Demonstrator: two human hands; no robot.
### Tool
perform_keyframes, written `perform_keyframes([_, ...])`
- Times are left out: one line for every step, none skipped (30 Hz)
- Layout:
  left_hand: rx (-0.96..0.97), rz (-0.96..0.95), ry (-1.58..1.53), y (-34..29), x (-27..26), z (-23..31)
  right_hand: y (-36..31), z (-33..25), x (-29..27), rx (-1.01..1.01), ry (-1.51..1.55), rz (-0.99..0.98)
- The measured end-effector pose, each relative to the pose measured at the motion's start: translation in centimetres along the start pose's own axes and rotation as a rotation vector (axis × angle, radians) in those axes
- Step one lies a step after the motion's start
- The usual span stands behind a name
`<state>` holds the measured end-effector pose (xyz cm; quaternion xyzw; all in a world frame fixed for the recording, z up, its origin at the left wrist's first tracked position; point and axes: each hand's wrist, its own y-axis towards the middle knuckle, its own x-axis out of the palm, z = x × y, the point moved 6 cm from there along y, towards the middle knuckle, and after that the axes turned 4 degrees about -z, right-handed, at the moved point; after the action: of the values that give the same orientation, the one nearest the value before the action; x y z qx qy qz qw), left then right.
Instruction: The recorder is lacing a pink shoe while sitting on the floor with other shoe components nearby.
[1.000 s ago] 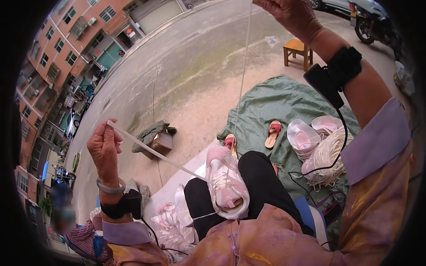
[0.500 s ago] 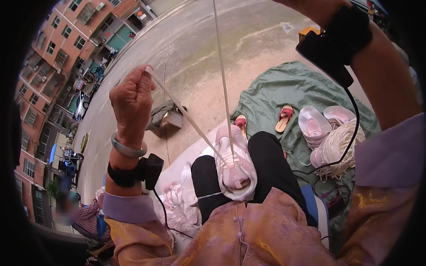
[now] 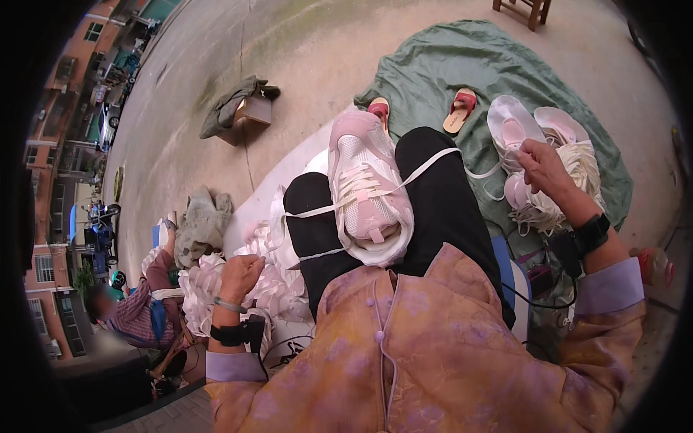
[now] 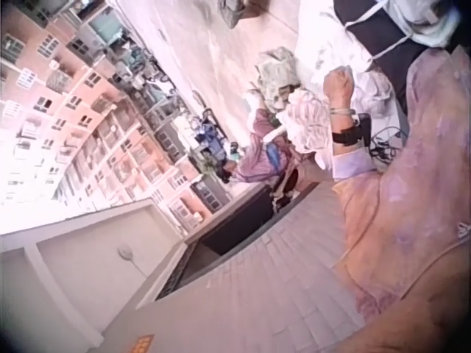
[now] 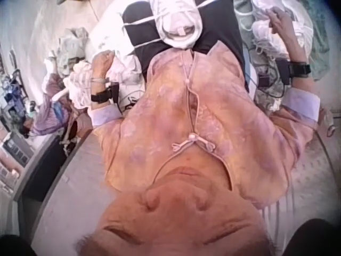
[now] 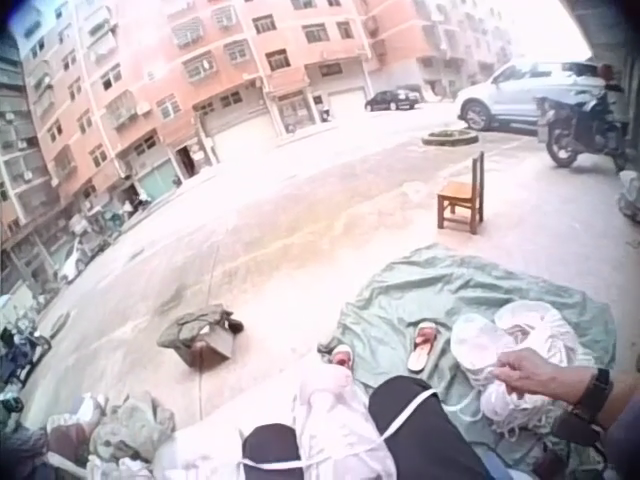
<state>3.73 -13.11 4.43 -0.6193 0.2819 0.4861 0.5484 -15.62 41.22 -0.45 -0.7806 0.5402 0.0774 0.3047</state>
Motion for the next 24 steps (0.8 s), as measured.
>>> perform_keyframes([0.024, -0.064, -0.018, -0.2, 1.3, 0.8, -1.0, -0.7, 2.0, -0.016, 0.043, -0.057])
perform_keyframes([0.095, -0.097, -0.091, -0.2, 2.0, 2.2, -1.5, -0.7, 3.5, -0.116, 0.053, -0.092])
perform_keyframes([0.173, -0.056, -0.298, -0.1, 2.4, 3.4, -1.8, -1.5, 4.4, -0.263, -0.128, -0.111])
perform_keyframes([0.246, -0.011, -0.506, 0.0, 2.4, 4.8, -1.8, -1.9, 5.6, -0.258, -0.132, -0.117])
perform_keyframes([0.242, -0.016, -0.511, 0.0, 2.6, 5.9, -2.1, -3.2, 6.8, -0.321, -0.024, -0.092])
perform_keyframes([0.126, -0.145, -0.8, 0.2, 2.6, 7.5, -2.5, -4.4, 7.8, -0.38, 0.085, -0.063])
perform_keyframes([-0.004, -0.272, -1.088, 0.1, 3.1, 8.8, -2.6, -5.0, 9.3, -0.175, 0.223, -0.178])
perform_keyframes([-0.005, -0.28, -1.095, 0.5, 3.4, 9.9, -3.1, -5.5, 10.7, 0.035, 0.358, -0.283])
perform_keyframes([0.037, -0.304, -1.226, 0.9, 3.6, 11.3, -3.2, -5.7, 12.3, 0.049, 0.462, -0.329])
perform_keyframes([0.076, -0.329, -1.357, 1.2, 3.7, 12.4, -3.2, -5.9, 13.6, 0.103, 0.54, -0.366])
perform_keyframes([0.077, -0.341, -1.362, 1.7, 3.8, 13.2, -3.1, -6.0, 14.7, 0.136, 0.596, -0.388])
perform_keyframes([0.086, -0.347, -1.442, 2.1, 3.9, 13.9, -2.9, -6.2, 15.7, 0.167, 0.651, -0.414])
perform_keyframes([0.098, -0.352, -1.52, 2.6, 3.8, 14.4, -2.6, -6.6, 16.2, 0.165, 0.678, -0.398])
perform_keyframes([0.097, -0.359, -1.521, 3.1, 3.7, 14.9, -2.2, -7.1, 16.7, 0.163, 0.705, -0.382])
perform_keyframes([0.111, -0.347, -1.552, 3.5, 3.5, 15.3, -1.9, -7.6, 16.9, 0.14, 0.72, -0.35])
perform_keyframes([0.126, -0.335, -1.581, 4.0, 3.2, 15.8, -1.4, -7.7, 17.1, 0.144, 0.722, -0.344])
perform_keyframes([0.114, -0.326, -1.6, 4.6, 3.1, 16.1, -0.6, -8.0, 17.0, 0.081, 0.703, -0.331])
perform_keyframes([0.111, -0.33, -1.597, 5.2, 3.0, 16.1, 0.0, -8.6, 17.2, 0.018, 0.686, -0.324])
perform_keyframes([0.087, -0.314, -1.632, 5.9, 3.0, 15.8, 0.3, -9.4, 17.2, 0.018, 0.726, -0.289])
perform_keyframes([0.063, -0.296, -1.668, 6.5, 2.8, 15.5, 0.7, -10.0, 17.5, 0.02, 0.73, -0.288])
perform_keyframes([0.107, -0.204, -1.708, 7.1, 1.7, 15.2, 1.1, -10.7, 17.4, -0.049, 0.791, -0.264])
perform_keyframes([0.146, -0.118, -1.723, 7.7, 0.1, 14.6, 1.4, -11.2, 17.1, -0.118, 0.853, -0.236])
perform_keyframes([0.153, -0.026, -1.749, 8.0, -1.4, 13.7, 1.8, -11.1, 16.9, -0.136, 0.845, -0.218])
perform_keyframes([0.19, 0.104, -1.795, 8.1, -2.9, 12.9, 1.7, -10.7, 16.7, -0.133, 0.848, -0.216])
